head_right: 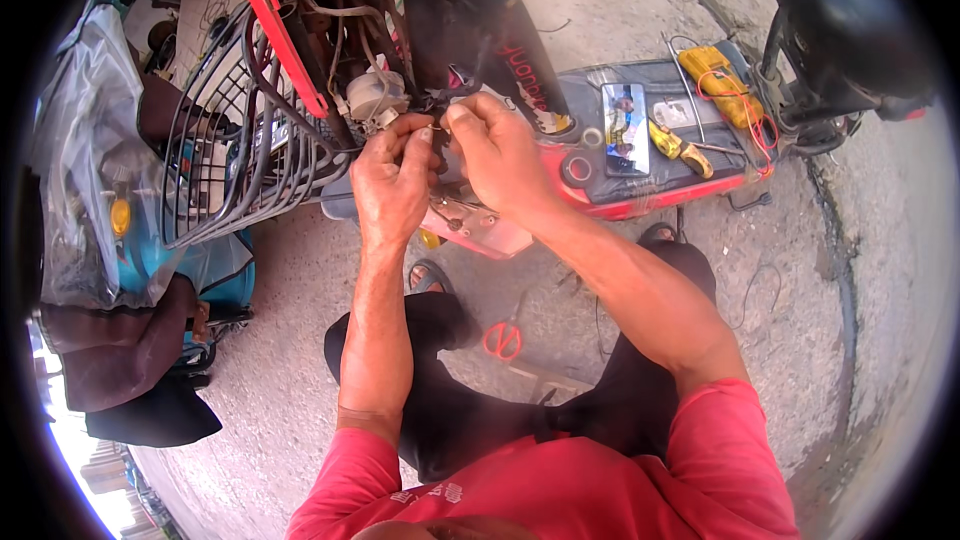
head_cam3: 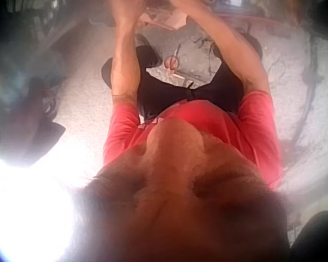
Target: The person repairs the wiring on a bicycle. They twist exposed wires together by hand, wrap the connection with electrical tape, and cut the tape using scissors.
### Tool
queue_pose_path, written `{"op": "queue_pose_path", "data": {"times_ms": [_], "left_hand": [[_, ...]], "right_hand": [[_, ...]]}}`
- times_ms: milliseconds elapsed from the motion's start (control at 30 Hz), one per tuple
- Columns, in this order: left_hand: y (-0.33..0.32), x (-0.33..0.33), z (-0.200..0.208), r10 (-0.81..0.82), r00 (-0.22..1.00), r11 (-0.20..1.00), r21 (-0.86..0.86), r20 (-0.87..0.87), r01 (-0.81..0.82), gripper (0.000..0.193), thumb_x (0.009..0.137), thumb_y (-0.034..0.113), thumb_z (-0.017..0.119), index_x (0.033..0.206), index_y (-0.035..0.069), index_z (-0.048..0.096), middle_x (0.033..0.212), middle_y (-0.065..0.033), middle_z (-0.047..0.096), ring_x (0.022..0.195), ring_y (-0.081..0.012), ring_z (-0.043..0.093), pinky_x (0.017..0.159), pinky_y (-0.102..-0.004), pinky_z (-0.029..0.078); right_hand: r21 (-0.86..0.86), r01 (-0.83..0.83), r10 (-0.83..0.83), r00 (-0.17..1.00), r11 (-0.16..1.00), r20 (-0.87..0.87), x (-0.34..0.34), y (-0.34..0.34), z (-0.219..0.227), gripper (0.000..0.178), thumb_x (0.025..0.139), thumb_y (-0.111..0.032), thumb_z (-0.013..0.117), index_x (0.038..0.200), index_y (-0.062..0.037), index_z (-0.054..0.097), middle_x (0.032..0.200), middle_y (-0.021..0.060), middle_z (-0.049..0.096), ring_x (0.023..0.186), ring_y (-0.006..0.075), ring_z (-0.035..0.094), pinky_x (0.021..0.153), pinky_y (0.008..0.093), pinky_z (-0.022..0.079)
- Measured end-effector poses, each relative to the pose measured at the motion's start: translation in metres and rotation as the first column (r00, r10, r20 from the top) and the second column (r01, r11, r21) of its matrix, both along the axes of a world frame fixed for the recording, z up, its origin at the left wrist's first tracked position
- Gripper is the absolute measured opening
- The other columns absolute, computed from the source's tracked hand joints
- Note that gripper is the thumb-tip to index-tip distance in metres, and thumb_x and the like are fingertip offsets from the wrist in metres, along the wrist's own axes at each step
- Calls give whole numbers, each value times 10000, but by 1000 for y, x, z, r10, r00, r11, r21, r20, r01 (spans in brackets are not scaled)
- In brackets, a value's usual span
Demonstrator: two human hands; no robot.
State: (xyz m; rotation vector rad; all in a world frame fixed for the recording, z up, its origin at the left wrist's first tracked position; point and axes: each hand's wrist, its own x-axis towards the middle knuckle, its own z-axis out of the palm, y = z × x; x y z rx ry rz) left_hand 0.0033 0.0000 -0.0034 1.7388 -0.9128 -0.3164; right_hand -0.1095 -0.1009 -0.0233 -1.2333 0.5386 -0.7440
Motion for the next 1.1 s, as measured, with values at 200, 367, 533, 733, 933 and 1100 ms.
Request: {"op": "queue_pose_path", "data": {"times_ms": [200, 367, 533, 733, 933, 1100], "left_hand": [[-1, -3, 2, 21, 999, 1000, 15, -44, -20, 234, 966, 138, 649, 1109, -16, 752, 843, -142, 735, 746, -193, 700, 730, -357, 555], [0, -1, 0, 25, 1000, 1000, 16, -20, -24, 238, 963, 147, 647, 1108, -9, 754, 852, -145, 738, 761, -206, 711, 742, -365, 557], [-1, -3, 4, 22, 1000, 999, 37, -11, -21, 235, 960, 152, 648, 1109, 6, 757, 875, -152, 745, 784, -222, 717, 762, -372, 558], [-1, 0, -5, 11, 998, 1000, 9, 57, -12, 186, 1030, 103, 632, 1127, -29, 720, 809, -34, 719, 668, -74, 628, 578, -248, 501], [-1, -1, -5, 19, 999, 1000, 13, 29, -19, 195, 1031, 112, 634, 1135, -27, 721, 805, -32, 709, 670, -77, 632, 585, -244, 507], [-2, -2, -2, 2, 1000, 1000, 4, -1, -2, 195, 1029, 111, 637, 1137, -28, 722, 810, -29, 708, 667, -74, 630, 585, -243, 505]], "right_hand": [[-505, 187, -159, 982, 843, 99, 1, 4, -2, 84, 948, -44, 712, 1008, -6, 669, 800, 0, 656, 624, 52, 562, 541, 239, 435], [-713, 202, -193, 977, 672, 94, -2, -3, 4, 86, 915, -22, 729, 987, -3, 685, 809, 44, 675, 654, 83, 609, 563, 260, 475], [-630, 123, -179, 984, 767, -26, -3, -1, 4, 175, 964, -186, 684, 985, -13, 694, 834, 109, 715, 715, 217, 718, 622, 345, 547], [550, -224, 233, 971, 804, 54, 6, -7, 7, 204, 1012, -208, 595, 879, -58, 635, 686, -8, 538, 536, 118, 461, 490, 288, 375], [557, -113, 129, 992, 822, 10, 4, -10, 7, 157, 1004, -211, 619, 931, -74, 643, 713, -28, 537, 537, 78, 431, 486, 253, 346], [-231, 133, -144, 989, 964, -30, -2, -4, -2, 102, 954, -93, 683, 1024, -21, 665, 808, 7, 639, 594, 74, 550, 529, 250, 435]]}}
